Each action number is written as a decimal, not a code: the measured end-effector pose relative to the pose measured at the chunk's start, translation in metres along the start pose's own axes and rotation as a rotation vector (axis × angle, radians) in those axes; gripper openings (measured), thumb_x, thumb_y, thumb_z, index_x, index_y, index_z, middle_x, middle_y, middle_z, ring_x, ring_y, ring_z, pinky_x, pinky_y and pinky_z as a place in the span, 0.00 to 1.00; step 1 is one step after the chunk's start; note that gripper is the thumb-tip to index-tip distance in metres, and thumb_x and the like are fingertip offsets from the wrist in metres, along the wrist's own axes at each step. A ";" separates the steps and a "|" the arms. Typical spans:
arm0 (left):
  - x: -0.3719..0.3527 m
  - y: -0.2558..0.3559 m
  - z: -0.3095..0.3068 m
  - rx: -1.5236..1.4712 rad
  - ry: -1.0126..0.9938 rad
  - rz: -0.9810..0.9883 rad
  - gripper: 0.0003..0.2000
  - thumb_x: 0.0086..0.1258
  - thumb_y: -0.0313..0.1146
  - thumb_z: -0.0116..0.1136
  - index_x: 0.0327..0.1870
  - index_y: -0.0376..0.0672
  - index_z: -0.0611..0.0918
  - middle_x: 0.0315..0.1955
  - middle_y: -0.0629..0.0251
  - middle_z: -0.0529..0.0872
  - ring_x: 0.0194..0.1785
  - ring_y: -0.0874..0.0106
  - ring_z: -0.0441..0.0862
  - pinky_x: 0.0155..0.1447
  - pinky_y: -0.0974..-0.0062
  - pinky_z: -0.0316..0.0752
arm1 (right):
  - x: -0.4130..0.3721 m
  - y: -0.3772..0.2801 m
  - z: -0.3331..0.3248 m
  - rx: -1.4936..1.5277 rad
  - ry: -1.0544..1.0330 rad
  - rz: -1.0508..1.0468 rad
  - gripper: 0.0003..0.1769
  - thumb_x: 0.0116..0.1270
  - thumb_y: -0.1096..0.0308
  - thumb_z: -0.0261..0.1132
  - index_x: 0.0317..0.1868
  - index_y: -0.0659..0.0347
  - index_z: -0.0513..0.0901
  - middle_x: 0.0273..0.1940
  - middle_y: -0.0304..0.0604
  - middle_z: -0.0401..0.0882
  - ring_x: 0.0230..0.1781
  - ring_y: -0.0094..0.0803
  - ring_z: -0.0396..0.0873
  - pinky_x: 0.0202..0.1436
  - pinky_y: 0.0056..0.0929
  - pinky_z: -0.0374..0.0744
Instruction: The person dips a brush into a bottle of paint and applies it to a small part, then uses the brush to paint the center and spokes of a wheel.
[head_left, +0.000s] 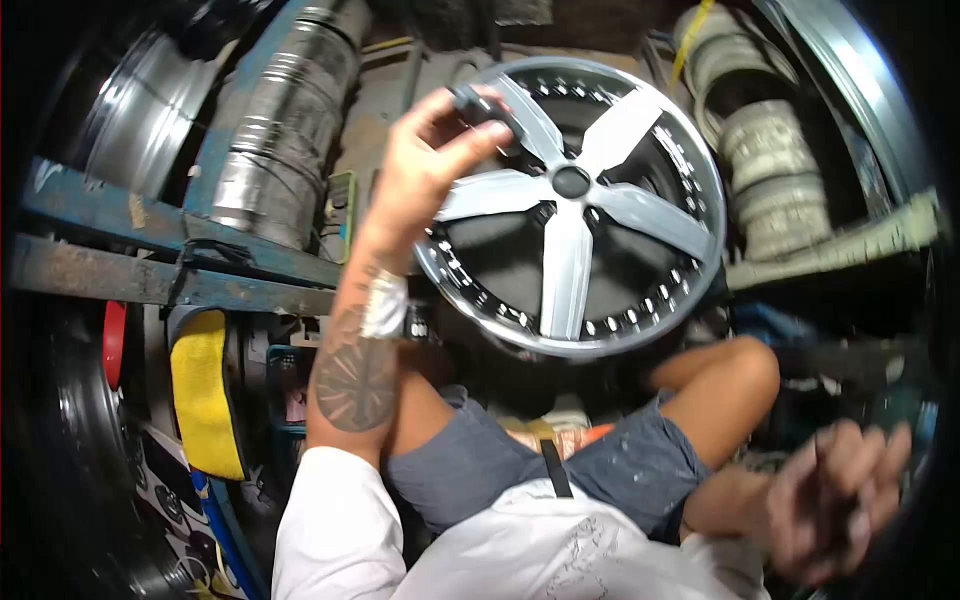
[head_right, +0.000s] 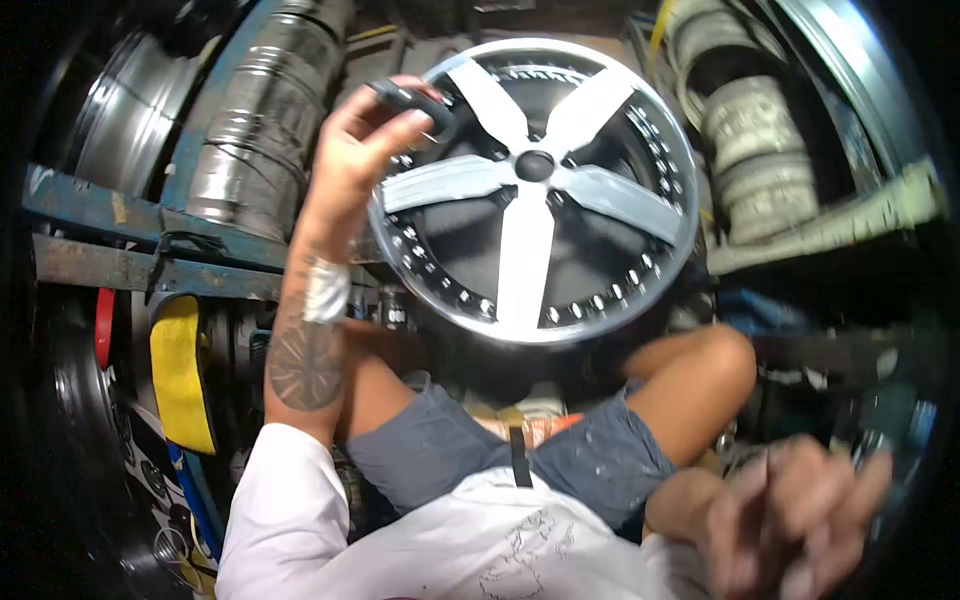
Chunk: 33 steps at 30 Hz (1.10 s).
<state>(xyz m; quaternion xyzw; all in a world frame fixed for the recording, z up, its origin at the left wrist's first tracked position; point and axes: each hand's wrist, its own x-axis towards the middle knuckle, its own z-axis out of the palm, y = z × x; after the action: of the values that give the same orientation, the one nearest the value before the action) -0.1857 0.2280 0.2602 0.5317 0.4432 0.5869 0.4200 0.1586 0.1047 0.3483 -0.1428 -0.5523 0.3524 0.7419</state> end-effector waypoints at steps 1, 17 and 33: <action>0.000 -0.013 -0.008 0.024 -0.023 -0.022 0.16 0.64 0.25 0.68 0.52 0.35 0.82 0.41 0.68 0.87 0.45 0.79 0.83 0.52 0.80 0.78 | 0.002 -0.005 0.015 0.092 0.005 0.022 0.20 0.69 0.51 0.59 0.48 0.59 0.80 0.42 0.41 0.63 0.33 0.34 0.63 0.35 0.33 0.61; 0.009 -0.029 -0.054 0.231 0.128 -0.023 0.15 0.63 0.25 0.70 0.51 0.36 0.84 0.38 0.72 0.86 0.43 0.83 0.81 0.51 0.83 0.76 | 0.017 0.046 0.071 0.941 -0.260 0.390 0.05 0.64 0.68 0.67 0.39 0.44 0.85 0.44 0.29 0.71 0.26 0.21 0.67 0.30 0.27 0.63; 0.010 -0.098 -0.065 0.300 0.070 -0.160 0.17 0.79 0.34 0.52 0.65 0.45 0.70 0.50 0.65 0.81 0.54 0.76 0.78 0.61 0.75 0.73 | 0.050 0.246 -0.079 -1.149 -0.594 0.455 0.21 0.62 0.64 0.70 0.54 0.64 0.80 0.44 0.52 0.79 0.46 0.46 0.80 0.52 0.37 0.78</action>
<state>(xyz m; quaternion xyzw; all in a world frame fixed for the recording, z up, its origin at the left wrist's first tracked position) -0.2494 0.2583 0.1650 0.5309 0.5811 0.4969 0.3655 0.1484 0.3272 0.2092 -0.5235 -0.7879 0.1746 0.2732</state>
